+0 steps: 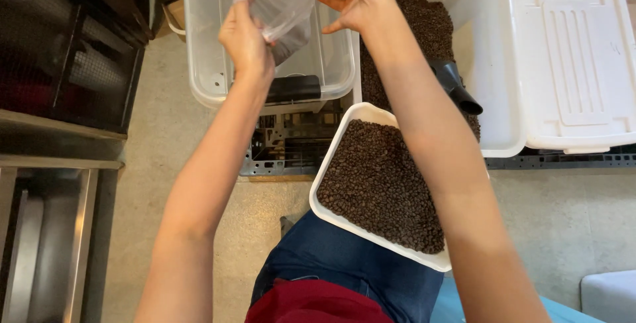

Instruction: Sorting roasted coffee beans in a tray, filling a sample bag, and pouring beans from a bowl.

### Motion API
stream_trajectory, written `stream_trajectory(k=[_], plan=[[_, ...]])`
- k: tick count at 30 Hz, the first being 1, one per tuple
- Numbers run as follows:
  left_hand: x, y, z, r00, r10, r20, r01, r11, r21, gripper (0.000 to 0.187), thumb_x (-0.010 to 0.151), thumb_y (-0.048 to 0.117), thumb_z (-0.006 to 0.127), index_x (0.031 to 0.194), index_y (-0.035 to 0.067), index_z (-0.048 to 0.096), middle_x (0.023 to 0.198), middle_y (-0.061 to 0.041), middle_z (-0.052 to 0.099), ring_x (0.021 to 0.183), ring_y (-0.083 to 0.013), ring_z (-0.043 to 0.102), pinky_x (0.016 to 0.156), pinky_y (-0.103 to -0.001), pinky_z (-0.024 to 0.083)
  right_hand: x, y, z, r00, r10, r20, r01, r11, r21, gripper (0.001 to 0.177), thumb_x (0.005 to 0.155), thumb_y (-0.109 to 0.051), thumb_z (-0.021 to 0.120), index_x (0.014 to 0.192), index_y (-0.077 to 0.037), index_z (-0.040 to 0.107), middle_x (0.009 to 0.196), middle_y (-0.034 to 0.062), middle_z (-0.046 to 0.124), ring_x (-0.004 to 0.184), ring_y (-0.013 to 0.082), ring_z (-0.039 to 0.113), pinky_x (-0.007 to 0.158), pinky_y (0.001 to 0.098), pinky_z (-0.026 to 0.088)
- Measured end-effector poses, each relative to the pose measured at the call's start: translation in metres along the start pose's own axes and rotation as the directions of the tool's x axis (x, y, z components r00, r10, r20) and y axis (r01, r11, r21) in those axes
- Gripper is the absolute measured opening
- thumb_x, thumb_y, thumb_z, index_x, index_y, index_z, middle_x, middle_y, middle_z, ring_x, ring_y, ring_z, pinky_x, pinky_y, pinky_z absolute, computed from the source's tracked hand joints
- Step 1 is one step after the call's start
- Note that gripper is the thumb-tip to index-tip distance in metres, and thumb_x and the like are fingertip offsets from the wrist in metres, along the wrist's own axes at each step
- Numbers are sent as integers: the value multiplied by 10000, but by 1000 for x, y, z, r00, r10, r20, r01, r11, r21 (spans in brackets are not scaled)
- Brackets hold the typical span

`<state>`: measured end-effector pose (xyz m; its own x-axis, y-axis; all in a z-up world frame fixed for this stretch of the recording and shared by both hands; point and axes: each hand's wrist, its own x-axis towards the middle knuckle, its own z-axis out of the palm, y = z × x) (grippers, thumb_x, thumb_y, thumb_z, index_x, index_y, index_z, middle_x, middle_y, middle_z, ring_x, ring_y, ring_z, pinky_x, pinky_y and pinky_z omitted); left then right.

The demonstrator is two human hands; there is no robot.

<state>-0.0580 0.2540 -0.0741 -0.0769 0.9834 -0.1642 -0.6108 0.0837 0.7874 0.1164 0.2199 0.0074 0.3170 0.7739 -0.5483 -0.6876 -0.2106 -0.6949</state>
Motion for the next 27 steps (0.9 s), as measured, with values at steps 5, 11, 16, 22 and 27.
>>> stream_trajectory(k=[5,11,16,22,27], plan=[[3,-49,-6,968,-144,-207,158,986,51,161,950,157,605,835,50,639,586,13,438,443,-128,429,364,-306,356,17,33,18,994,61,-91,-60,998,16,88,909,-124,540,965,-60,560,1097,145,726,1040,387,733,1137,888,108],[8,-65,-18,955,-199,-218,196,980,-36,115,874,81,578,845,47,684,520,10,360,407,-126,371,399,-306,423,61,88,3,992,-28,-123,49,985,167,380,840,10,436,1217,0,481,1082,232,652,950,427,689,845,612,543],[8,-21,-10,881,-388,-270,402,916,-7,27,710,34,559,717,29,534,719,-132,600,467,-161,438,414,-331,371,53,89,-20,982,-85,-170,105,988,113,559,869,50,441,1421,-38,411,1298,239,576,1169,381,613,869,532,635],[31,-7,-9,877,-479,-35,347,581,736,411,717,116,720,1067,107,505,1009,-10,555,772,-80,512,577,-202,461,44,83,-42,969,-164,-184,157,986,-52,527,776,-27,450,1302,-61,483,1177,177,607,1050,364,648,712,519,660],[36,12,-7,907,-372,196,-25,416,909,408,656,-61,326,699,138,680,824,-62,674,497,-148,462,451,-293,366,38,78,-50,943,-242,-227,209,965,-160,693,828,-47,428,1508,-125,318,1352,154,565,1128,343,641,720,475,696]])
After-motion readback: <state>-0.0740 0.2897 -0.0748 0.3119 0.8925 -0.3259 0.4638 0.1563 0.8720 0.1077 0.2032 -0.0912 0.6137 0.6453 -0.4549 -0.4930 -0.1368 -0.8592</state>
